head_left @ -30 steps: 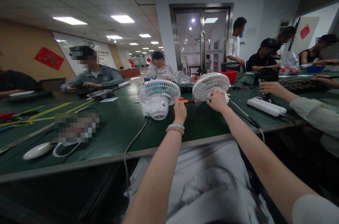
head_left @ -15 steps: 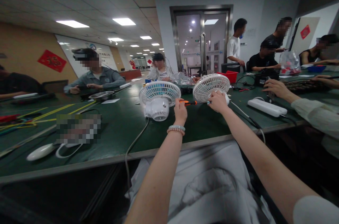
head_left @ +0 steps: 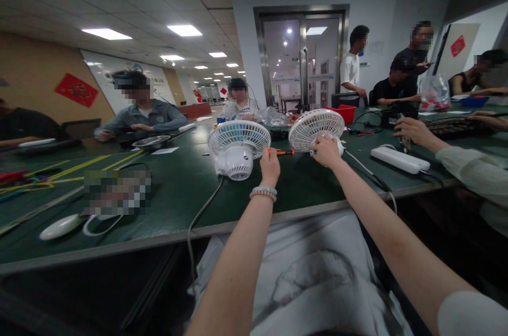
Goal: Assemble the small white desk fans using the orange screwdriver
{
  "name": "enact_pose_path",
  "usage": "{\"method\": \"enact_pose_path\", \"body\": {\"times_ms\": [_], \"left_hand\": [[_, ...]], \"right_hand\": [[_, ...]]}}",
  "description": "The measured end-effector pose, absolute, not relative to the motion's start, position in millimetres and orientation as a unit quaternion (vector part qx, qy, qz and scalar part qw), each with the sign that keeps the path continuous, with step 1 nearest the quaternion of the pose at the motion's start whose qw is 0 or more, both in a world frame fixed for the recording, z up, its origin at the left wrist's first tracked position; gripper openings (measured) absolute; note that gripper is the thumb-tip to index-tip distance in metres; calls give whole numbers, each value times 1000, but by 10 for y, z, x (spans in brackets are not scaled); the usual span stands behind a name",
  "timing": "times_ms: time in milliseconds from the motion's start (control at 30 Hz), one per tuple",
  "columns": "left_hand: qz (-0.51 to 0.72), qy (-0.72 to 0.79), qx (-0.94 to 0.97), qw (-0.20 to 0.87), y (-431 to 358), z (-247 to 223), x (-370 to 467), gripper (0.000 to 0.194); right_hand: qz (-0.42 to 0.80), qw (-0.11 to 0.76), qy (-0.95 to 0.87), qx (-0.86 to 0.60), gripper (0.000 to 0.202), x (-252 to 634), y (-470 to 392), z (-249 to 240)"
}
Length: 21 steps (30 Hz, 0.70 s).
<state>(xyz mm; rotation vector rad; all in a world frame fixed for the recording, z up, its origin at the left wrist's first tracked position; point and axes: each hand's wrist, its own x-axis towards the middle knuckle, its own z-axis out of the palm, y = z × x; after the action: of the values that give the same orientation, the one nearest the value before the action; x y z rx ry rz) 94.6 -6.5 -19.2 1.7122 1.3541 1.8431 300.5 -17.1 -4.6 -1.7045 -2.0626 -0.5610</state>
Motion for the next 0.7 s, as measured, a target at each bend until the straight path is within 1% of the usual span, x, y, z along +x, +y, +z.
{"method": "enact_pose_path", "body": {"times_ms": [233, 700], "left_hand": [[620, 480, 597, 168, -103, -168, 958, 22], [620, 477, 602, 159, -104, -166, 959, 21]], "right_hand": [[-203, 207, -742, -605, 25, 3009, -167, -53], [-187, 190, -739, -619, 26, 2988, -228, -12]]}}
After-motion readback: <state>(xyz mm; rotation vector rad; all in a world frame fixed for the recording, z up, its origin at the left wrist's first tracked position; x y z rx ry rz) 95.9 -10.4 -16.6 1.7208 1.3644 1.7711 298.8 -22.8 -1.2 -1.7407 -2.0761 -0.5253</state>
